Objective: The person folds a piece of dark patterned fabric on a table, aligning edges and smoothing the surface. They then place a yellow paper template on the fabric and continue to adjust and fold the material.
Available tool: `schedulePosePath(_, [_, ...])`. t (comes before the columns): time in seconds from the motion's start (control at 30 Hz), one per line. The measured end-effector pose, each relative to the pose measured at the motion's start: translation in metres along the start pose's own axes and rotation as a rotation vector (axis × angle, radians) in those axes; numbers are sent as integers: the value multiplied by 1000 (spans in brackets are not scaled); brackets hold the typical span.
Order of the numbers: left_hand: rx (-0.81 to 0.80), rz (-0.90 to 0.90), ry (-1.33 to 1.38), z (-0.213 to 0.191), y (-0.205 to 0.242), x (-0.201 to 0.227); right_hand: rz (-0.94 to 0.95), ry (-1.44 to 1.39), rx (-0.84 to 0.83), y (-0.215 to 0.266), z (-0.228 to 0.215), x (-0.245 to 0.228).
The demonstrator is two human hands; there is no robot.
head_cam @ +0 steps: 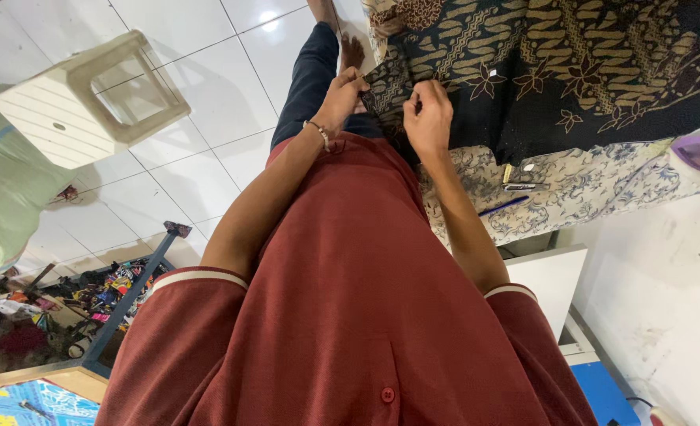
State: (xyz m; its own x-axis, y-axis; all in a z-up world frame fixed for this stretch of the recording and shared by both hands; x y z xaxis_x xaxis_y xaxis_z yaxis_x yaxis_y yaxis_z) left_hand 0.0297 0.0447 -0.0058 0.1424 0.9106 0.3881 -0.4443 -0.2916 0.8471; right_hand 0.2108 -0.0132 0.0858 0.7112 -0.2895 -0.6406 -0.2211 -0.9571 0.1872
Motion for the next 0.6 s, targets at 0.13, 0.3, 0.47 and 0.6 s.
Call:
schedulePosePath(0.13, [48, 96, -161, -7, -13, -4, 77, -249, 49, 5, -16, 8])
schedulePosePath(0.3, [127, 145, -358, -10, -17, -6, 149, -231, 30, 10, -22, 17])
schedulePosePath(0.47, [139, 172, -366, -8, -12, 1, 132, -104, 40, 12, -36, 40])
schedulePosePath(0.6, [123, 201, -411, -7, -9, 5, 136, 101, 97, 20, -98, 102])
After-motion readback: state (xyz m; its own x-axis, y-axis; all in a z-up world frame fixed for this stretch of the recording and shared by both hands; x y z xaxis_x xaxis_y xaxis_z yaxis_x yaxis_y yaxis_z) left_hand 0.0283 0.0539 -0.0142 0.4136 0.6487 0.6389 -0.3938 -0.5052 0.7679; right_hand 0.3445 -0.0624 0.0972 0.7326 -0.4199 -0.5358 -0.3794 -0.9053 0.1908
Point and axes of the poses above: each hand's wrist, its own y-axis away from the middle knuckle, its own z-axis out of the palm, x = y × z, the point moved 6 cm from there along -y, towards the middle knuckle, and after that the axes turned 4 degrees about -x, right-handed, at the moved point
